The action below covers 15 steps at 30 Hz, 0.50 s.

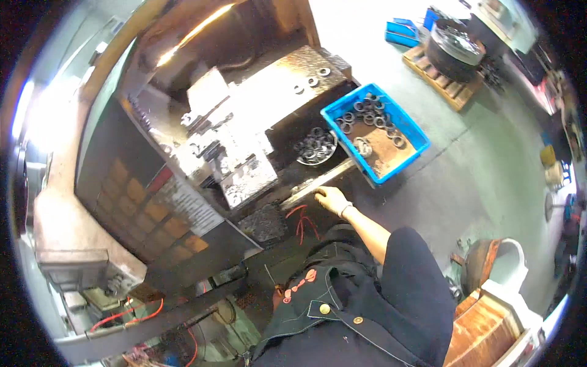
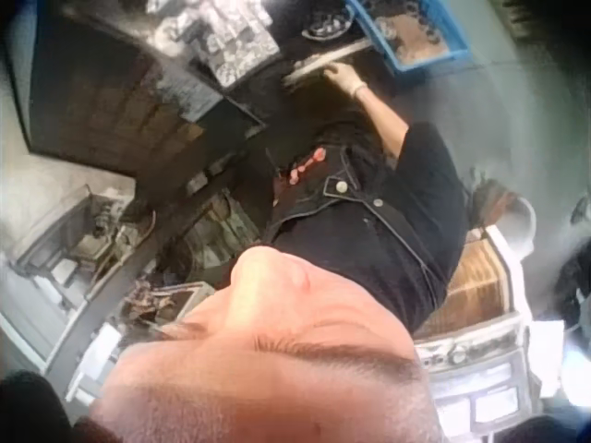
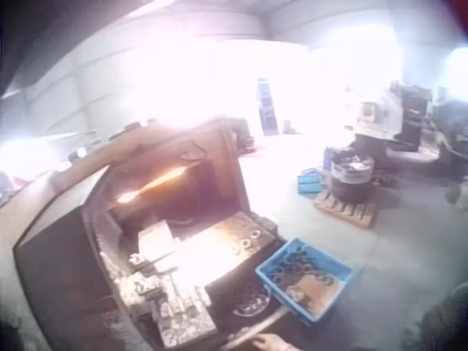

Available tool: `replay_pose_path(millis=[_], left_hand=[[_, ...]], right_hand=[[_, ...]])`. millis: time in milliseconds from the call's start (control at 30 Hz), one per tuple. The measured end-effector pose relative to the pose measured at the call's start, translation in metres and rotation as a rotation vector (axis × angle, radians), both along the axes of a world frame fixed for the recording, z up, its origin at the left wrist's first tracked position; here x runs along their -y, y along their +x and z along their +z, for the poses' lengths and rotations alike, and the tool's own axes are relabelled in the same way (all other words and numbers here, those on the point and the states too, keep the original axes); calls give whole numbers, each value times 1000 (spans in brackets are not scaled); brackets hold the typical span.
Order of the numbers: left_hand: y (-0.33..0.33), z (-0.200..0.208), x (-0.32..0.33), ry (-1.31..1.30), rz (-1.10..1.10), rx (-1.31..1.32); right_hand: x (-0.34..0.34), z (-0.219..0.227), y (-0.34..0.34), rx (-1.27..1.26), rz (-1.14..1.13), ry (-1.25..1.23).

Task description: The person operates a lathe machine to process metal rings, then uses a dial caliper to measure the dimensions of the finished parts. The person repeatedly picks up rings from a blue bin, measures them, and places them back.

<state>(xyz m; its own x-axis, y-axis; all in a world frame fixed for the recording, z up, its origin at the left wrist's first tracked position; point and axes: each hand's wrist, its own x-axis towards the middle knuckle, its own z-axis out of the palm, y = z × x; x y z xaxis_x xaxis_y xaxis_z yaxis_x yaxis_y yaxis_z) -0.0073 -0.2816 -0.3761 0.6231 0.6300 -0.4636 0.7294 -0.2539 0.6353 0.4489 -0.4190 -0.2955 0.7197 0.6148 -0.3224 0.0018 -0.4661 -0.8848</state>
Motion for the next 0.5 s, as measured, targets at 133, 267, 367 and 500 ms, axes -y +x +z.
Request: replay_pose_path(millis=[133,267,367,500], left_hand=[[5,-21,-3,-109,122,38],[52,26,-5,-73,-10,-26],[64,40,1,-81,48,69],[49,22,5,27,-40,1]], right_hand=[[32,36,32,589,-254,304],[72,35,104,516,-555,171],[112,-2,160,444,-402,-186],[132,-19,189,464,-450,-702]])
